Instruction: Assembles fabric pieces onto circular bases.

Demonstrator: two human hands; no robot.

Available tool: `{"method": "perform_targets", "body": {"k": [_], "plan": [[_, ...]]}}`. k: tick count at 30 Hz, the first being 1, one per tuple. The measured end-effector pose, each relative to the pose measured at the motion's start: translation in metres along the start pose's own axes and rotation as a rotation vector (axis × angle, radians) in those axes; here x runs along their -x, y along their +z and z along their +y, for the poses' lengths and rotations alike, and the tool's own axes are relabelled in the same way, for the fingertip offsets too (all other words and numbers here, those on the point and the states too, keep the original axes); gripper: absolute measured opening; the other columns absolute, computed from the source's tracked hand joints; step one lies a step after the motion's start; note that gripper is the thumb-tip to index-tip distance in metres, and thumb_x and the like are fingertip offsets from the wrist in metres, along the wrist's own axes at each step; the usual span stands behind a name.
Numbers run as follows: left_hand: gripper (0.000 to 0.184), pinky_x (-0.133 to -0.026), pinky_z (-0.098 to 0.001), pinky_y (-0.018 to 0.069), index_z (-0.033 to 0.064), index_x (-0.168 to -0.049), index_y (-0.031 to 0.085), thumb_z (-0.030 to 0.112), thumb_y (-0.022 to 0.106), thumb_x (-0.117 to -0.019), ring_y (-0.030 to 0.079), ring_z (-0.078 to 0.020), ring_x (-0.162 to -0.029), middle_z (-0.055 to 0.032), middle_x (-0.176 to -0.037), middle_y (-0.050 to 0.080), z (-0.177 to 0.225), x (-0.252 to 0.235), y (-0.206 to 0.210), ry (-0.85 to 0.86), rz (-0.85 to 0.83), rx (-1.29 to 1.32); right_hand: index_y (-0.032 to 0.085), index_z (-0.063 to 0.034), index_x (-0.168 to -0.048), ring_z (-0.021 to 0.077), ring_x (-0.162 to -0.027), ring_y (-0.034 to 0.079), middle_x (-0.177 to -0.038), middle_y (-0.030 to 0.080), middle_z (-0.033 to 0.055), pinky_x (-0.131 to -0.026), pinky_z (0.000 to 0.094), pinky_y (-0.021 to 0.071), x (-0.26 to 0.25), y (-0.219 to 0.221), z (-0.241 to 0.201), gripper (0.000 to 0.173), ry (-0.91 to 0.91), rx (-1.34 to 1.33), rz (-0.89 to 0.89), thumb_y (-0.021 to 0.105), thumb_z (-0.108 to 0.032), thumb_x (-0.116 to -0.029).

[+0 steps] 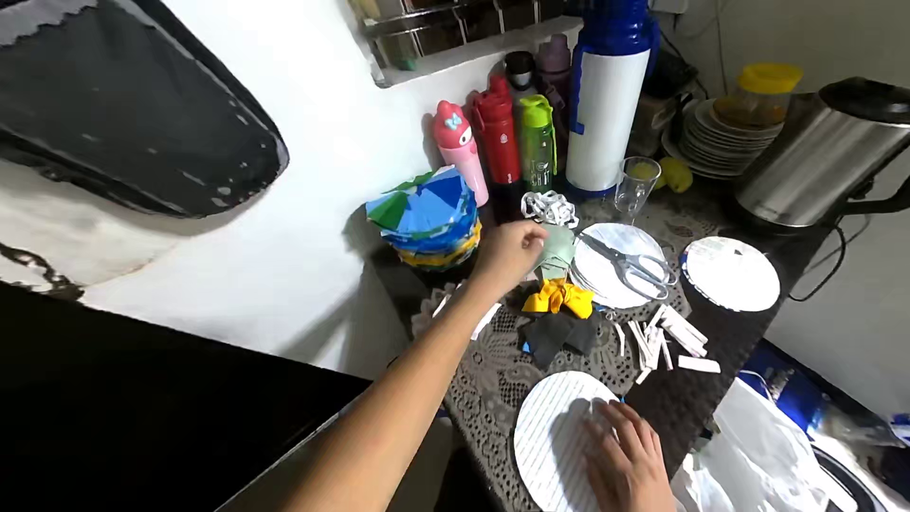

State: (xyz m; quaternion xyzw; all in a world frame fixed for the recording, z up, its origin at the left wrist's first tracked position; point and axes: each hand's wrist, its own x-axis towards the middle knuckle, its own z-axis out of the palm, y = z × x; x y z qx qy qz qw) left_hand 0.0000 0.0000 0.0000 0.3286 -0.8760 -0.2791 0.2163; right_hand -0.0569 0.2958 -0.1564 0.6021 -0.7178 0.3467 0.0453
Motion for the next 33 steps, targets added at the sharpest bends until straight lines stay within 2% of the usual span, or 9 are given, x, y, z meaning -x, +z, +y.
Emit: {"method": "perform_targets", "body": {"k": [2,6,10,13,19,22,27,30,33], "plan": [[0.024,-0.098,-0.0545,0.0526,0.0021,-0.119,0.071,0.004,0.055,-0.1019,0.068,-0.0336,-0.111,-0.0180,-0.121,0.070,-0.011,-0.028,0.025,0.033,-0.098,-0.154,0.079,-0.0134,-0.113,0.0380,-0.121,0.063,-0.126,0.070,0.0148,-0.098,0.0511,0.0495,0.000,-0.002,-0.001,0.030,0.019,0.006,-0.023,0.063,-0.029,-0.0924],[0.026,-0.099,-0.0557,0.0509,-0.0004,-0.113,0.074,-0.006,0.056,-0.0947,0.066,-0.0368,-0.114,-0.0194,-0.118,0.070,-0.016,-0.060,0.054,0.265,-0.288,-0.360,0.078,-0.0154,-0.111,0.0349,-0.122,0.062,-0.125,0.071,0.0125,-0.100,0.0491,0.0477,0.001,-0.003,-0.001,0.028,0.017,0.020,-0.063,0.063,-0.031,-0.0942],[0.025,-0.105,-0.0528,0.0471,-0.0015,-0.117,0.071,-0.004,0.061,-0.0947,0.061,-0.0376,-0.120,-0.0194,-0.122,0.067,-0.011,-0.075,0.063,0.339,-0.490,-0.545,0.078,-0.0166,-0.110,0.0323,-0.122,0.062,-0.122,0.073,0.0088,-0.101,0.0479,0.0466,0.000,-0.003,-0.002,0.027,0.017,0.030,-0.089,0.063,-0.032,-0.0944],[0.022,-0.101,-0.0544,0.0490,-0.0012,-0.116,0.071,0.000,0.065,-0.0942,0.062,-0.0389,-0.118,-0.0197,-0.119,0.067,-0.016,-0.078,0.071,0.330,-0.513,-0.592,0.078,-0.0181,-0.110,0.0300,-0.123,0.062,-0.121,0.073,0.0067,-0.102,0.0463,0.0461,0.000,-0.002,-0.001,0.027,0.011,0.041,-0.084,0.062,-0.033,-0.0950],[0.020,-0.096,-0.0549,0.0518,-0.0007,-0.113,0.072,0.009,0.062,-0.0997,0.064,-0.0387,-0.114,-0.0193,-0.118,0.067,-0.027,-0.075,0.080,0.346,-0.455,-0.623,0.078,-0.0176,-0.110,0.0286,-0.123,0.063,-0.121,0.073,0.0055,-0.103,0.0462,0.0472,0.000,-0.001,-0.001,0.025,0.012,0.031,-0.067,0.063,-0.031,-0.0948],[0.022,-0.091,-0.0573,0.0532,-0.0027,-0.107,0.073,0.008,0.055,-0.1023,0.068,-0.0389,-0.107,-0.0205,-0.113,0.070,-0.028,-0.074,0.079,0.293,-0.337,-0.507,0.078,-0.0185,-0.109,0.0285,-0.122,0.063,-0.120,0.073,0.0054,-0.102,0.0456,0.0476,0.001,0.000,-0.001,0.025,0.003,0.042,-0.044,0.062,-0.031,-0.0950],[0.021,-0.094,-0.0582,0.0516,-0.0025,-0.110,0.072,0.012,0.059,-0.1002,0.068,-0.0367,-0.104,-0.0216,-0.108,0.071,-0.036,-0.086,0.053,-0.037,-0.051,-0.099,0.079,-0.0224,-0.100,0.0249,-0.110,0.065,-0.106,0.074,0.0026,-0.094,0.0423,0.0485,0.001,0.000,-0.004,0.021,-0.015,0.092,-0.012,0.062,-0.032,-0.0948],[0.018,-0.090,-0.0498,0.0529,-0.0028,-0.109,0.069,0.010,0.065,-0.0976,0.067,-0.0295,-0.099,-0.0194,-0.108,0.069,-0.048,-0.092,0.036,-0.161,0.059,0.181,0.080,-0.0194,-0.098,0.0269,-0.109,0.067,-0.105,0.075,0.0046,-0.093,0.0442,0.0505,-0.001,-0.001,-0.006,0.019,-0.007,0.078,-0.024,0.064,-0.028,-0.0933],[0.020,-0.085,-0.0384,0.0539,-0.0036,-0.115,0.065,0.007,0.066,-0.0978,0.063,-0.0211,-0.092,-0.0169,-0.110,0.064,-0.049,-0.089,0.021,-0.291,0.083,0.425,0.080,-0.0176,-0.098,0.0280,-0.108,0.067,-0.106,0.074,0.0060,-0.093,0.0450,0.0501,0.000,-0.001,-0.005,0.019,-0.010,0.070,-0.024,0.063,-0.026,-0.0931]]}}
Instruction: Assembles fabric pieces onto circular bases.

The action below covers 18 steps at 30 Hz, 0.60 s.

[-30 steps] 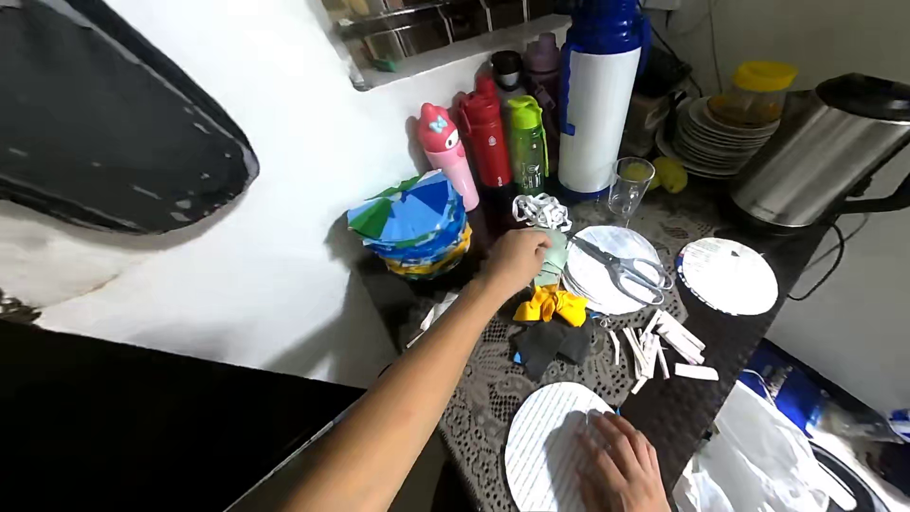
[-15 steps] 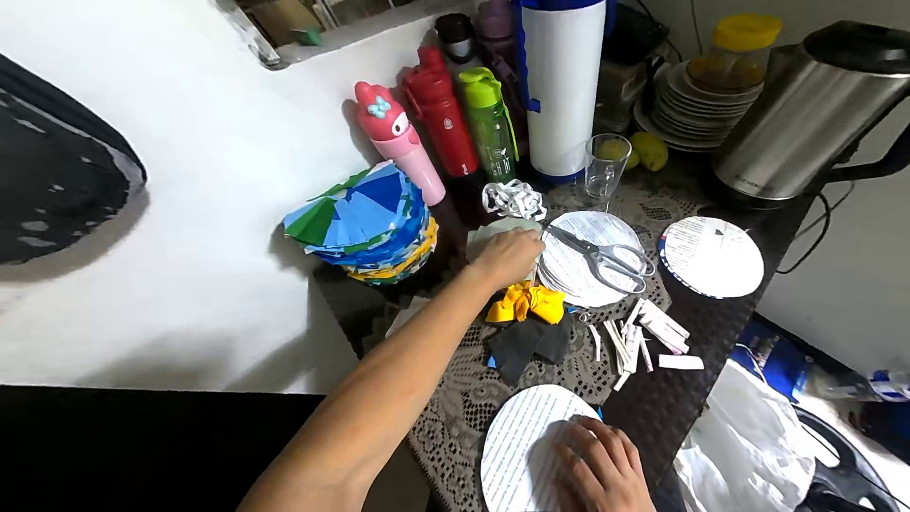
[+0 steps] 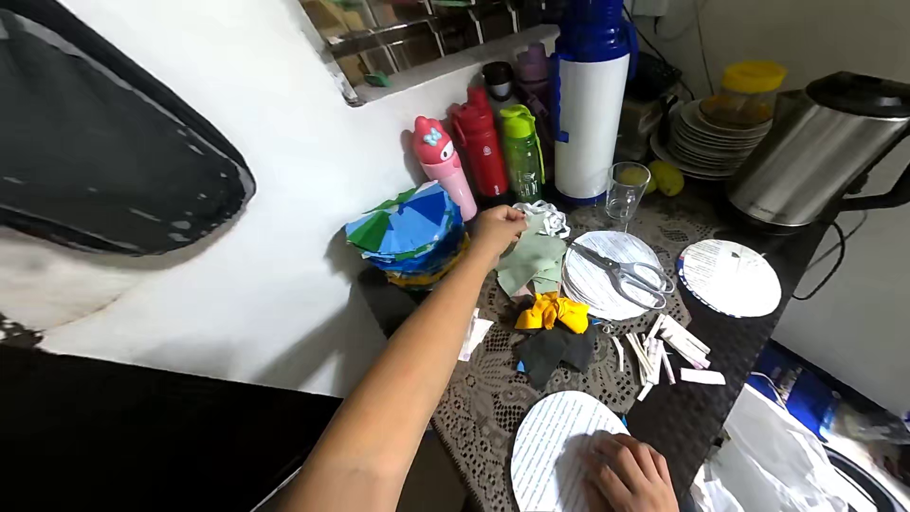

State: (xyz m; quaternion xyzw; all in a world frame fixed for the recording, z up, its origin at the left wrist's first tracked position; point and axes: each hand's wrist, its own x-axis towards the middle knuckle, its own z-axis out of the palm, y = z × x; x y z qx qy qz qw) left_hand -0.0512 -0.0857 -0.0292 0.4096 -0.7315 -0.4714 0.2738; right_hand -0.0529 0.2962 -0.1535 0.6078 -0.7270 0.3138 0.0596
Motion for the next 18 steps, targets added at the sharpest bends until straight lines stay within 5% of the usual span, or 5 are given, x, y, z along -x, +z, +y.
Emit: {"method": "perform_targets", "body": {"k": [3,8,12,14,18], "plan": [[0.023,-0.079,-0.0322,0.0541,-0.0034,-0.120,0.061,0.008,0.064,-0.0994,0.061,-0.0155,-0.085,-0.0142,-0.109,0.062,0.002,0.003,-0.009,-0.074,0.002,0.125,0.080,-0.0178,-0.099,0.0279,-0.109,0.067,-0.106,0.074,0.0058,-0.093,0.0450,0.0499,0.001,0.000,0.000,0.021,-0.002,0.010,0.000,0.062,-0.026,-0.0940],[0.024,-0.085,-0.0355,0.0539,-0.0039,-0.123,0.058,0.011,0.057,-0.1041,0.063,-0.0179,-0.093,-0.0156,-0.112,0.062,0.010,0.019,-0.023,-0.050,0.036,0.245,0.080,-0.0177,-0.098,0.0276,-0.108,0.067,-0.106,0.075,0.0053,-0.093,0.0446,0.0502,0.002,0.001,-0.001,0.021,-0.008,0.029,0.014,0.062,-0.025,-0.0934],[0.019,-0.081,-0.0349,0.0561,0.0015,-0.123,0.053,0.009,0.052,-0.1059,0.064,-0.0146,-0.086,-0.0101,-0.104,0.062,0.029,0.074,-0.039,0.081,-0.100,0.179,0.080,-0.0165,-0.093,0.0296,-0.101,0.070,-0.101,0.076,0.0060,-0.086,0.0498,0.0527,-0.007,-0.004,-0.004,0.021,0.011,0.027,0.021,0.063,-0.027,-0.0899],[0.017,-0.078,-0.0345,0.0574,0.0012,-0.121,0.055,0.006,0.054,-0.1044,0.065,-0.0135,-0.082,-0.0083,-0.098,0.065,0.036,0.112,-0.040,0.112,-0.194,0.164,0.080,-0.0112,-0.103,0.0338,-0.101,0.070,-0.105,0.075,0.0111,-0.084,0.0542,0.0528,-0.021,-0.014,-0.008,0.027,0.087,-0.141,0.067,0.063,-0.028,-0.0918],[0.011,-0.074,-0.0234,0.0572,0.0036,-0.108,0.061,0.003,0.059,-0.0970,0.066,-0.0036,-0.077,0.0030,-0.086,0.068,0.032,0.195,-0.028,0.168,-0.390,0.212,0.069,-0.0030,-0.126,0.0092,-0.110,0.065,-0.120,0.070,0.0058,-0.094,0.0275,0.0540,-0.051,-0.050,-0.023,0.044,0.303,-0.764,0.126,0.059,-0.037,-0.1006]]}}
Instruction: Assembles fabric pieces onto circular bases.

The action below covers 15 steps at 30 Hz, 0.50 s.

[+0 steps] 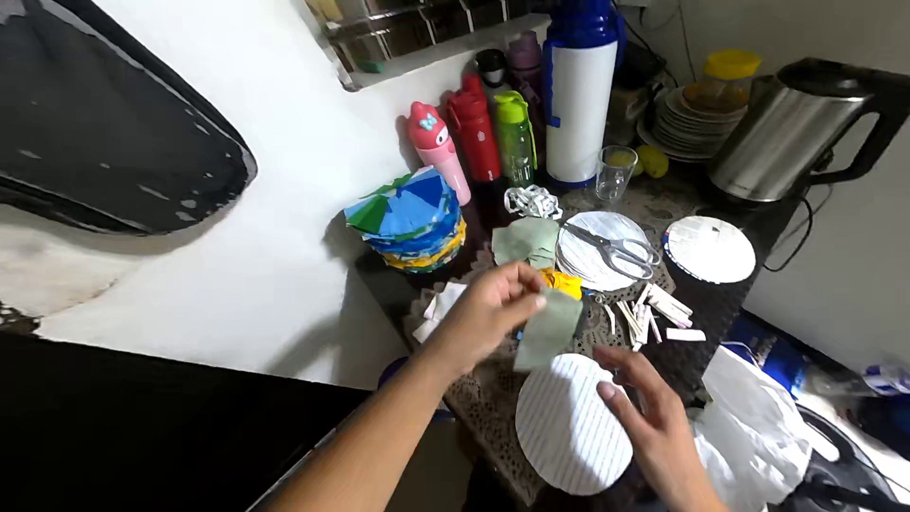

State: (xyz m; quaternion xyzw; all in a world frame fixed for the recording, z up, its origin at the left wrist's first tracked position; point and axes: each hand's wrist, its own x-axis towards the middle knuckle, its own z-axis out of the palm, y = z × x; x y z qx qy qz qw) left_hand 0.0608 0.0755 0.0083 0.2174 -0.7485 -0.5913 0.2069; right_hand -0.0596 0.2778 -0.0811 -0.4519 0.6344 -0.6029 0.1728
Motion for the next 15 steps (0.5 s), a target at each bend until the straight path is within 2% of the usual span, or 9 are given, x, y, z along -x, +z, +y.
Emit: {"method": "perform_targets", "body": {"k": [1,3,6,8,9,10,11,13,15], "plan": [[0.010,-0.073,-0.0207,0.0561,0.0050,-0.106,0.061,0.005,0.060,-0.0963,0.065,-0.0009,-0.077,0.0059,-0.086,0.068,-0.004,0.016,0.009,0.025,-0.041,0.015,0.068,-0.0023,-0.126,0.0061,-0.107,0.066,-0.118,0.070,0.0025,-0.091,0.0245,0.0549,-0.002,-0.002,-0.008,0.041,0.058,-0.175,-0.024,0.060,-0.034,-0.1008],[0.010,-0.071,-0.0179,0.0548,0.0065,-0.105,0.062,0.005,0.061,-0.0957,0.065,0.0012,-0.077,0.0080,-0.085,0.069,-0.015,0.040,0.025,0.053,-0.097,0.068,0.069,-0.0060,-0.115,0.0034,-0.094,0.067,-0.104,0.071,-0.0041,-0.083,0.0217,0.0570,0.001,-0.005,-0.018,0.024,0.178,-0.466,-0.074,0.063,-0.023,-0.0996],[0.011,-0.072,-0.0177,0.0552,0.0059,-0.107,0.062,0.005,0.062,-0.0960,0.065,0.0009,-0.078,0.0064,-0.087,0.069,-0.034,0.063,0.044,0.000,-0.092,0.102,0.073,-0.0101,-0.096,0.0022,-0.075,0.067,-0.083,0.071,-0.0057,-0.072,0.0197,0.0570,0.014,-0.002,-0.016,0.009,0.354,-0.604,-0.108,0.064,-0.010,-0.0960],[0.021,-0.073,-0.0211,0.0564,0.0028,-0.115,0.061,0.007,0.063,-0.0954,0.067,-0.0038,-0.083,0.0005,-0.095,0.070,-0.049,0.074,0.059,-0.009,0.022,-0.051,0.072,-0.0093,-0.088,0.0028,-0.069,0.066,-0.076,0.070,-0.0046,-0.068,0.0200,0.0571,0.021,0.004,-0.009,0.012,0.454,-0.579,-0.078,0.063,-0.005,-0.0947],[0.028,-0.078,-0.0256,0.0587,0.0004,-0.121,0.061,0.009,0.064,-0.0948,0.070,-0.0093,-0.091,-0.0059,-0.106,0.071,-0.058,0.079,0.066,0.027,0.101,-0.214,0.072,-0.0080,-0.087,0.0034,-0.067,0.066,-0.074,0.070,-0.0040,-0.067,0.0204,0.0575,0.024,0.007,-0.005,0.013,0.487,-0.552,-0.050,0.062,-0.003,-0.0941],[0.029,-0.084,-0.0305,0.0595,-0.0010,-0.121,0.063,0.010,0.065,-0.0944,0.071,-0.0154,-0.098,-0.0113,-0.112,0.070,-0.066,0.085,0.073,0.081,0.170,-0.356,0.072,-0.0070,-0.087,0.0039,-0.067,0.067,-0.073,0.070,-0.0038,-0.067,0.0209,0.0580,0.027,0.009,-0.002,0.012,0.505,-0.513,-0.027,0.063,-0.003,-0.0938],[0.025,-0.085,-0.0327,0.0591,-0.0008,-0.116,0.067,0.011,0.065,-0.0934,0.070,-0.0185,-0.099,-0.0135,-0.111,0.071,-0.071,0.090,0.078,0.145,0.227,-0.447,0.072,-0.0061,-0.088,0.0040,-0.068,0.068,-0.074,0.071,-0.0037,-0.068,0.0211,0.0587,0.029,0.010,0.001,0.012,0.506,-0.469,-0.012,0.063,-0.003,-0.0941],[0.014,-0.084,-0.0267,0.0579,0.0053,-0.100,0.073,0.015,0.065,-0.0924,0.070,-0.0133,-0.096,-0.0087,-0.103,0.072,-0.076,0.101,0.088,0.229,0.268,-0.519,0.074,-0.0044,-0.092,0.0041,-0.070,0.069,-0.076,0.072,-0.0032,-0.069,0.0215,0.0595,0.035,0.011,0.005,0.013,0.482,-0.417,-0.007,0.062,-0.003,-0.0955],[0.014,-0.083,-0.0224,0.0572,0.0080,-0.096,0.075,0.018,0.066,-0.0914,0.070,-0.0107,-0.095,-0.0068,-0.101,0.074,-0.078,0.108,0.095,0.271,0.281,-0.569,0.075,-0.0030,-0.095,0.0042,-0.073,0.070,-0.079,0.073,-0.0027,-0.072,0.0220,0.0601,0.039,0.011,0.006,0.017,0.452,-0.398,-0.017,0.058,-0.004,-0.0975]]}}
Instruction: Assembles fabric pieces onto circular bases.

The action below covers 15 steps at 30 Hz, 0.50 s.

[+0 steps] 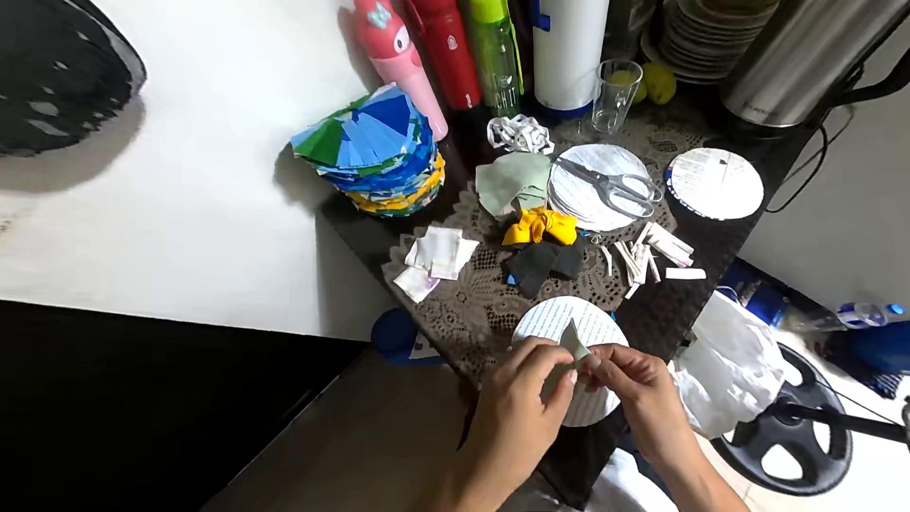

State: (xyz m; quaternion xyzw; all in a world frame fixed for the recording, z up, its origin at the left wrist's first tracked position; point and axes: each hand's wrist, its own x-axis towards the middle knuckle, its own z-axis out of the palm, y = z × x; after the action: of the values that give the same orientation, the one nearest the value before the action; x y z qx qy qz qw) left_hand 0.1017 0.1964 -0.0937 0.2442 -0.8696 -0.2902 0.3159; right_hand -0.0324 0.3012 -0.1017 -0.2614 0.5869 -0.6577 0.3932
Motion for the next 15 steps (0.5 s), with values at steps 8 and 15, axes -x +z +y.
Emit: {"method": "perform_targets", "body": {"k": [8,15], "plan": [[0.016,-0.076,-0.0225,0.0562,0.0086,-0.089,0.075,0.021,0.066,-0.0920,0.071,-0.0132,-0.086,-0.0062,-0.092,0.074,-0.001,-0.001,0.009,0.066,0.069,-0.175,0.075,0.0020,-0.105,0.0015,-0.088,0.070,-0.099,0.075,0.0030,-0.081,0.0185,0.0590,0.009,0.002,0.007,0.025,-0.237,0.247,-0.017,0.052,-0.003,-0.0967],[0.015,-0.078,-0.0201,0.0570,0.0080,-0.086,0.077,0.014,0.064,-0.0905,0.072,-0.0098,-0.087,-0.0052,-0.091,0.076,0.002,-0.005,0.007,0.028,0.029,-0.126,0.076,0.0003,-0.102,0.0005,-0.087,0.069,-0.098,0.075,0.0033,-0.079,0.0162,0.0575,0.008,0.003,0.013,0.019,-0.321,0.343,0.040,0.060,-0.010,-0.0975]]}}
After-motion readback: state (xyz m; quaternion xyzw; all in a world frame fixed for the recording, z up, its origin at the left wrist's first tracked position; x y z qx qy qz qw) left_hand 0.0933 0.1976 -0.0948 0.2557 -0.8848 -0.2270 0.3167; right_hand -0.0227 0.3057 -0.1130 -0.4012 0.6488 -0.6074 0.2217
